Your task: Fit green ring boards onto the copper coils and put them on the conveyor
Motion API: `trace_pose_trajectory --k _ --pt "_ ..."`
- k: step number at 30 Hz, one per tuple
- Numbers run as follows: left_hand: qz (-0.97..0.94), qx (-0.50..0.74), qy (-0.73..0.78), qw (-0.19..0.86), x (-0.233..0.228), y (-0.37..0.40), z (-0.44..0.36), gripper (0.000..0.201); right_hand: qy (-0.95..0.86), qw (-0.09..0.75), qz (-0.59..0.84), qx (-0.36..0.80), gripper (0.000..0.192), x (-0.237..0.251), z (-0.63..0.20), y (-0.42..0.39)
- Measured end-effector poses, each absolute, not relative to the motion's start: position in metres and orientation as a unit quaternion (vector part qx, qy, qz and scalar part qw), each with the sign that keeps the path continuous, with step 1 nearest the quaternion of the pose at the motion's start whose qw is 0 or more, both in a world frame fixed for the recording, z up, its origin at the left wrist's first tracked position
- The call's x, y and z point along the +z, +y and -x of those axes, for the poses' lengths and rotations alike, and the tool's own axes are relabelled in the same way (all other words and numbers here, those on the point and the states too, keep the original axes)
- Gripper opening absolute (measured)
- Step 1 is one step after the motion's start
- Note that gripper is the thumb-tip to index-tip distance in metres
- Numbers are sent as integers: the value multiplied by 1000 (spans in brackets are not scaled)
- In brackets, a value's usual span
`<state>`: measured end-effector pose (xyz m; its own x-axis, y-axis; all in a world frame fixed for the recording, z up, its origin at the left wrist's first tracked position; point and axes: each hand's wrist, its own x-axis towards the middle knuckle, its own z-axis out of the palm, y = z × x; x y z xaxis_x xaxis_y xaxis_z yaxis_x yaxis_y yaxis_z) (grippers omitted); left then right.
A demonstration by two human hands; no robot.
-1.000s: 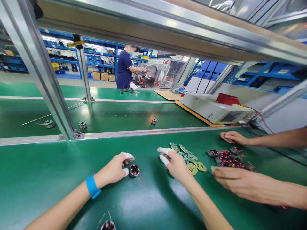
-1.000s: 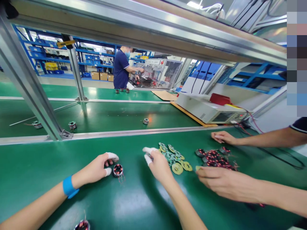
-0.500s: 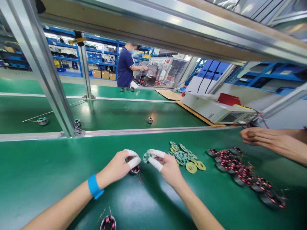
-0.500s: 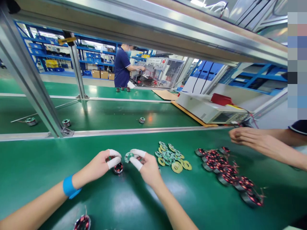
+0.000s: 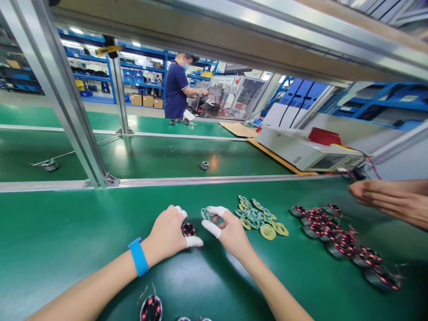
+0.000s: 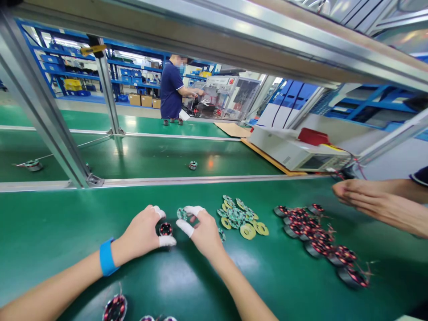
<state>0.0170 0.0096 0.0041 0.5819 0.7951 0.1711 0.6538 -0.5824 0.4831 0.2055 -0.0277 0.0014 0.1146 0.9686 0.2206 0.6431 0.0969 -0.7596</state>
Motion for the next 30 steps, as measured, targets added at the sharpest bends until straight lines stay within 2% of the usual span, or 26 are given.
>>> trace_pose_trajectory --k 4,12,22,30 --pt "-883 132 420 165 -3 11 -16 43 -609 389 640 262 31 -2 -209 -22" --pt "-887 144 412 148 -7 12 -17 42 -647 349 591 333 30 -5 -192 -25" --pt "-901 135 391 131 -14 14 -13 43 -754 248 574 202 36 -5 -186 -33" --pt "-899 142 391 136 -17 13 -13 36 -774 209 589 103 29 -3 -183 -37"
